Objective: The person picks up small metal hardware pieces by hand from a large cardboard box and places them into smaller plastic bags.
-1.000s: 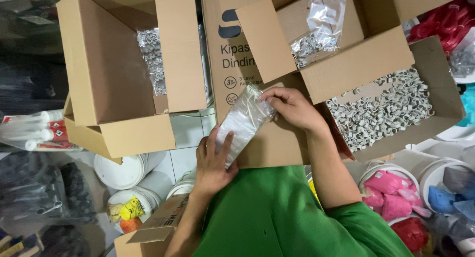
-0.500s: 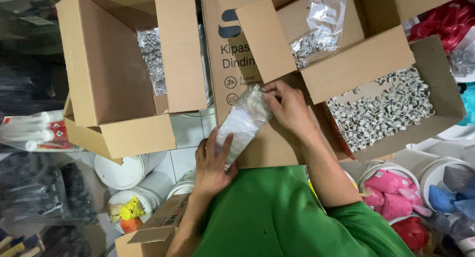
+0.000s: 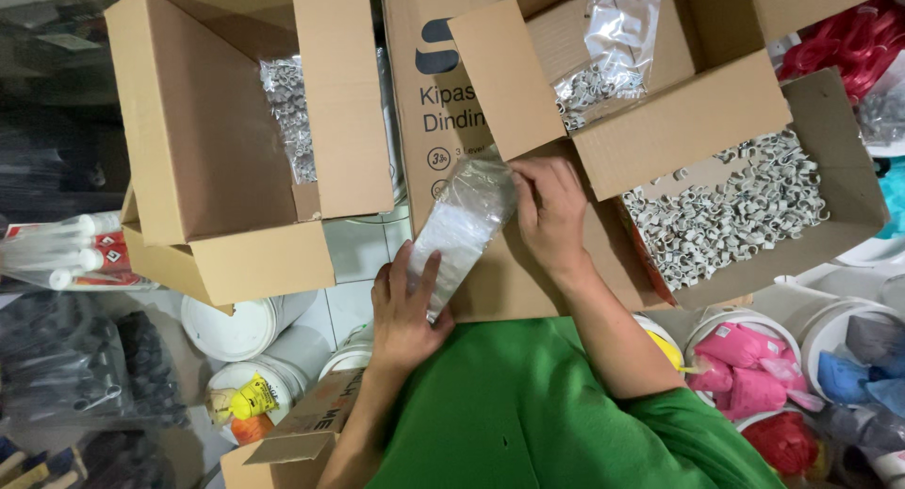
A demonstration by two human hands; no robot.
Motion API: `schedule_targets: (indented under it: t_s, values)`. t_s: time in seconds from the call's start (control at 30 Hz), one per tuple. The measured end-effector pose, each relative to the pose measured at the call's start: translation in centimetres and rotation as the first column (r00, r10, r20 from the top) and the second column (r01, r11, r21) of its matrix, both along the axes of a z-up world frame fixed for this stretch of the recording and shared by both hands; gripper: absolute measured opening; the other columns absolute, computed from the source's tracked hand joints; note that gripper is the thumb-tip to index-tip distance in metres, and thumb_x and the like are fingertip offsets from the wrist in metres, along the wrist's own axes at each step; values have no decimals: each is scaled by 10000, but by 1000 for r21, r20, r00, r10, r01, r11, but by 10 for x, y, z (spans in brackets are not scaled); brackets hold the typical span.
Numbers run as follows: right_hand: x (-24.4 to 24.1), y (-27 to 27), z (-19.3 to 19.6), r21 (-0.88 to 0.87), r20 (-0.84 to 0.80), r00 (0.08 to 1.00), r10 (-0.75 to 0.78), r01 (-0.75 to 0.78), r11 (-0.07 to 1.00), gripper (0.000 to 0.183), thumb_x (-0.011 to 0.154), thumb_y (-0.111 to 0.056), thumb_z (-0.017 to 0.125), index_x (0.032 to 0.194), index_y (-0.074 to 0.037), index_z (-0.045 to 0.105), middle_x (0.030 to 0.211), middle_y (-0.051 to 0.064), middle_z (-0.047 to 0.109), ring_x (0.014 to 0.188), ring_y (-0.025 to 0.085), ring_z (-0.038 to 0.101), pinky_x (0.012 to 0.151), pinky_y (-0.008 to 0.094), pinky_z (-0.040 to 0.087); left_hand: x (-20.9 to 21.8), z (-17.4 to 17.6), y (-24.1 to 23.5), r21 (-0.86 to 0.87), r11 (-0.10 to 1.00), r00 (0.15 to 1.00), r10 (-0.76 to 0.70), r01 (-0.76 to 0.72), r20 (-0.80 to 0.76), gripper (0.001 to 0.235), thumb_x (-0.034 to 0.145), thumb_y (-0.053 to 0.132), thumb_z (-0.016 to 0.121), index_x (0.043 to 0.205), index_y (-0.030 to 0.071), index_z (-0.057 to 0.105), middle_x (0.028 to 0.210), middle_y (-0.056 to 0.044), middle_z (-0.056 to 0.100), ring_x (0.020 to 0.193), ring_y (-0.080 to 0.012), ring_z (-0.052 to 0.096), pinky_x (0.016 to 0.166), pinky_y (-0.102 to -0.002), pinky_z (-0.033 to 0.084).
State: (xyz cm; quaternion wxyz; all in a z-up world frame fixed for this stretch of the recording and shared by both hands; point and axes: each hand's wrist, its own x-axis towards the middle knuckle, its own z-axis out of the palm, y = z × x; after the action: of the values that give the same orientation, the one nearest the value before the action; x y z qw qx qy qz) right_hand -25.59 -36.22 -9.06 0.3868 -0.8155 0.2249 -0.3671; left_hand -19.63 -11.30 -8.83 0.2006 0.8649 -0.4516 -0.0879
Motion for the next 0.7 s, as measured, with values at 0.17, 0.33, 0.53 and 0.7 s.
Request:
schedule_targets:
  t_s: [0.17,0.33,0.53,0.7]
  values:
    - [-11,4,-6,-87,69,997,-46,52,995,214,920,116,691,1098,2,666,1029,142,662,963,319,662,842,389,536,0,3,-6,-12,1000,1000,25,-25,3,927,643,198,801,1510,163,475,1564,-200,334,1235,-453,439,1042,-567,412]
    - [-34,13,-6,-145,241,970,-25,61,987,284,929,142,664,1165,-5,607,1100,146,609,1047,313,670,903,387,576,5,3,-23,-11,998,998,65,-65,26,926,645,226,816,1501,150,470,1540,-225,336,1228,-473,432,1054,-582,382]
    - [-56,23,0,-73,150,985,-87,99,992,313,944,145,675,1234,32,647,1094,142,568,955,269,642,809,337,542,17,-8,-77,-3,981,977,194,-194,87,896,728,339,817,1526,163,449,1528,-223,381,1234,-433,455,1011,-570,370]
    - [-59,24,4,-36,220,975,-29,37,999,200,969,86,711,1124,-26,654,1101,119,533,960,244,633,884,327,557,45,-17,-128,-84,982,972,181,-169,152,831,840,463,779,1515,102,455,1503,-267,384,1231,-461,430,1014,-598,335]
